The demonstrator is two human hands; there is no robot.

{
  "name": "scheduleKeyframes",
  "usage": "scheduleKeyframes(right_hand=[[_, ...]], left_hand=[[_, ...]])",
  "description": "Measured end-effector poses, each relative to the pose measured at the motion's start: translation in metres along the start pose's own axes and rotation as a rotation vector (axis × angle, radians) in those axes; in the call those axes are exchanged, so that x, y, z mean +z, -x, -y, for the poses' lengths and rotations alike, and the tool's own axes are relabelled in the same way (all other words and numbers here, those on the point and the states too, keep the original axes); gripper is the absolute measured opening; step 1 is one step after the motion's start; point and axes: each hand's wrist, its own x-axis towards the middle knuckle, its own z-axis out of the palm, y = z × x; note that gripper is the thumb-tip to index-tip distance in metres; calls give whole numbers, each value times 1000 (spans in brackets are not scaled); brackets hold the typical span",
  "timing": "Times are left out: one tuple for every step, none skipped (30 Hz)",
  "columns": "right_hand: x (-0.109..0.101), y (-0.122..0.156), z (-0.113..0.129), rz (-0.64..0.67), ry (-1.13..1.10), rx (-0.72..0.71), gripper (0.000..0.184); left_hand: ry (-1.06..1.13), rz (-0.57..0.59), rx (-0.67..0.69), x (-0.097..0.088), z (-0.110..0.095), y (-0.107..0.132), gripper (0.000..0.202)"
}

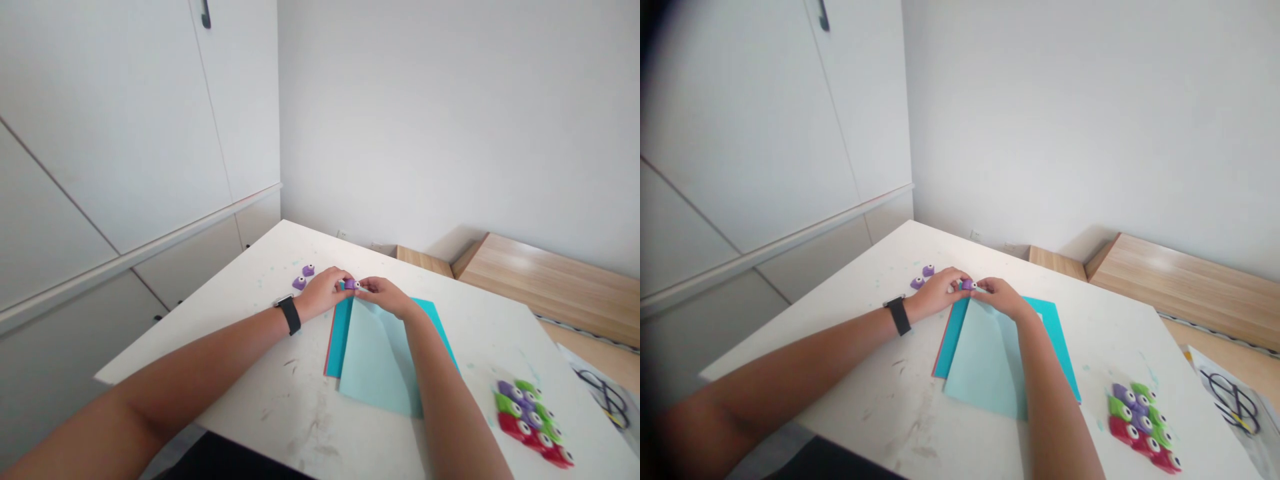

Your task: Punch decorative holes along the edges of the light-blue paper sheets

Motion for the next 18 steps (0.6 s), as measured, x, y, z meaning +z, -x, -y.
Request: scheduleKeyframes(right_hand=[[-3,2,-3,15,12,16,37],[-5,2,-6,17,23,33,34],[-6,3,-9,6,28,48,32],[-6,3,-12,-13,28,60,31],[-5,2,-14,-30,24,66,31],[-4,2,-15,-36,17,67,31],[-3,1,-15,-28,10,63,32],[-1,1,-14,-10,6,60,32],[0,1,-13,13,8,58,33],[1,1,-11,34,16,58,34],[2,1,-9,48,30,59,35],[3,2,-6,56,44,58,35],[3,2,-4,61,54,55,34],[2,2,-3,64,57,49,34],[2,3,-2,66,52,42,33],[1,3,-2,61,45,36,33],[0,3,-3,45,42,32,32],[-2,3,-4,20,46,31,31]], left_hand=[[15,14,-15,0,2,-1,31],[28,30,-25,1,3,-2,32],[35,44,-31,1,4,-2,33],[37,56,-36,1,5,-2,33],[34,64,-42,1,5,-2,32],[27,71,-50,1,5,-2,32],[19,74,-61,1,4,-2,32],[13,76,-74,0,4,-2,31],[13,76,-88,0,3,-2,31],[19,76,-100,0,3,-1,31],[31,74,-112,-1,2,-1,32],[46,72,-121,-2,2,-1,32],[62,69,-127,-2,2,-2,33],[75,67,-130,-4,3,-2,33],[88,66,-130,-5,3,-2,32],[100,68,-129,-6,4,-3,32],[114,70,-131,-7,4,-3,32],[130,72,-136,-8,6,-4,32]])
